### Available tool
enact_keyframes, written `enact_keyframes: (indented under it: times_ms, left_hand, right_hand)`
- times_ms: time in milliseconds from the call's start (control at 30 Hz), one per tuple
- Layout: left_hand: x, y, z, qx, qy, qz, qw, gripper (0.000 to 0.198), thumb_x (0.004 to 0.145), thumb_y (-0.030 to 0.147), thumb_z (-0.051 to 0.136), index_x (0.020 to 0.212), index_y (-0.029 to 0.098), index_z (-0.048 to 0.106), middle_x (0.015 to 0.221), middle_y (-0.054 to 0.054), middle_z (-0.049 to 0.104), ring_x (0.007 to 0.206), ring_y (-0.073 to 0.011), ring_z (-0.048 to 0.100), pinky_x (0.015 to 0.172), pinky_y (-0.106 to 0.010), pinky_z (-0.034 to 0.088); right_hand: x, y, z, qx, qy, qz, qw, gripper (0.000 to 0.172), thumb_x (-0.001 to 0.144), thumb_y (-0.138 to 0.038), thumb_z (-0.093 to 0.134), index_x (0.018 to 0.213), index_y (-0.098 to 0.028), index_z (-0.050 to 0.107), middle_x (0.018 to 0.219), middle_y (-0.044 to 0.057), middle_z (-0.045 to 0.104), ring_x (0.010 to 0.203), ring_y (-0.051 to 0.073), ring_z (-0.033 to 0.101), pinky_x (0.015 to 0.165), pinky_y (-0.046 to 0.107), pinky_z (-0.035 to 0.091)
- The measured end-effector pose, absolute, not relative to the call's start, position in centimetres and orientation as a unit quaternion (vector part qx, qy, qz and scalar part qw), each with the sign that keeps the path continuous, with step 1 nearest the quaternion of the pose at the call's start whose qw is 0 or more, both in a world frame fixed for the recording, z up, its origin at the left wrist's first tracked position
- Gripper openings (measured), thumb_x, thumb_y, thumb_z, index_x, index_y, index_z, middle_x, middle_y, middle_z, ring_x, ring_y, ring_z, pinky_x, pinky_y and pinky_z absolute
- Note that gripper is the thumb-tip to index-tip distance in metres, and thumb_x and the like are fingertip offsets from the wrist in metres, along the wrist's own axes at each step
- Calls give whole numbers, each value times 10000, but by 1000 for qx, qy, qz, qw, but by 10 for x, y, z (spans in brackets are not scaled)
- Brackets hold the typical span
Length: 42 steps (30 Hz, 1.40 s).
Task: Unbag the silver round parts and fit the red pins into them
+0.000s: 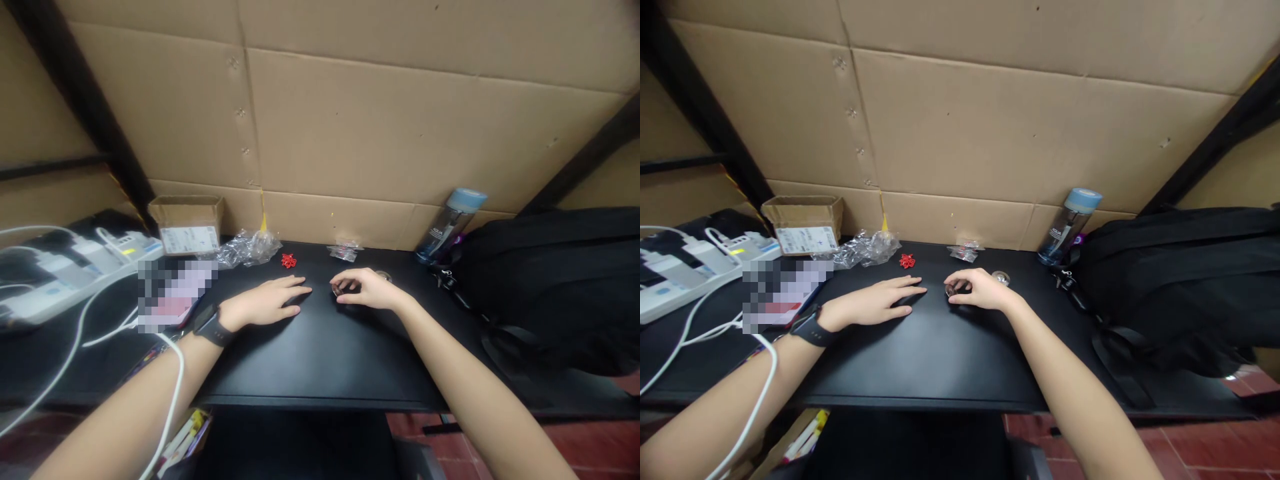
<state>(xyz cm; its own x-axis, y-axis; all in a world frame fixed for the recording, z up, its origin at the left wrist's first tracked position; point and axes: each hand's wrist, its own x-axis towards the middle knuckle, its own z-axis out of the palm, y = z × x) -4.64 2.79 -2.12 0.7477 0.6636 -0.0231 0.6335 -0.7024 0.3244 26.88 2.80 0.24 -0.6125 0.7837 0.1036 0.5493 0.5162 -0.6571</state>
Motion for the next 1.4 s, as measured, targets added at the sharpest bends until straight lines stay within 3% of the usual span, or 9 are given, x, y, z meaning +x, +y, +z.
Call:
enact_keyframes:
  times_ms: [433,667,833,967,1067,1167,1400]
  left_hand:
    - [-48,31,-27,926,340,63,151,572,1010,423,556,1565,324,458,1683,-61,334,1560,-301,314,1271,-468,296]
    - [-49,30,-26,924,344,59,154,567,1012,433,552,1561,325,464,1687,-61,328,1561,-297,312,1274,-466,292]
    - [-49,30,-27,925,339,72,157,555,1011,435,555,1550,328,477,1683,-53,338,1556,-298,323,1274,-471,293]
    - [-50,31,-28,924,342,72,156,544,1020,447,536,1548,328,479,1682,-51,341,1558,-296,319,1275,-467,289]
    - [-50,31,-28,924,343,67,159,550,1020,453,534,1551,324,472,1682,-56,342,1559,-298,317,1273,-469,290]
    - [-50,31,-27,924,342,66,160,551,1020,449,536,1551,318,472,1683,-57,340,1560,-293,316,1275,-462,287]
    - [-49,30,-25,924,344,59,157,554,1019,445,531,1555,318,470,1685,-57,335,1562,-288,312,1276,-464,288]
  right_hand:
    - [243,22,-11,-353,-890,177,227,351,824,-301,831,1154,-221,745,1094,64,770,981,220,709,903,328,533]
    - [238,21,-16,-354,-886,175,244,507,838,-338,824,1309,-242,662,1221,91,721,1059,235,702,948,355,544]
    - [251,25,-5,-432,-869,93,224,455,932,-400,704,1355,-251,633,1325,109,691,1078,258,704,962,412,545]
    - [295,36,10,-512,-843,45,162,361,871,-290,745,1225,-227,720,1289,120,709,1167,309,680,1006,437,524]
    - [336,44,17,-567,-812,76,115,458,740,-211,830,1189,-215,742,1234,106,740,1133,311,702,1002,404,529]
    - [365,51,17,-600,-782,122,114,524,690,-231,854,1201,-220,740,1156,74,776,1052,287,735,938,366,555]
    - [373,57,11,-585,-782,172,127,444,688,-258,845,1121,-209,761,1031,53,803,935,240,757,852,305,565]
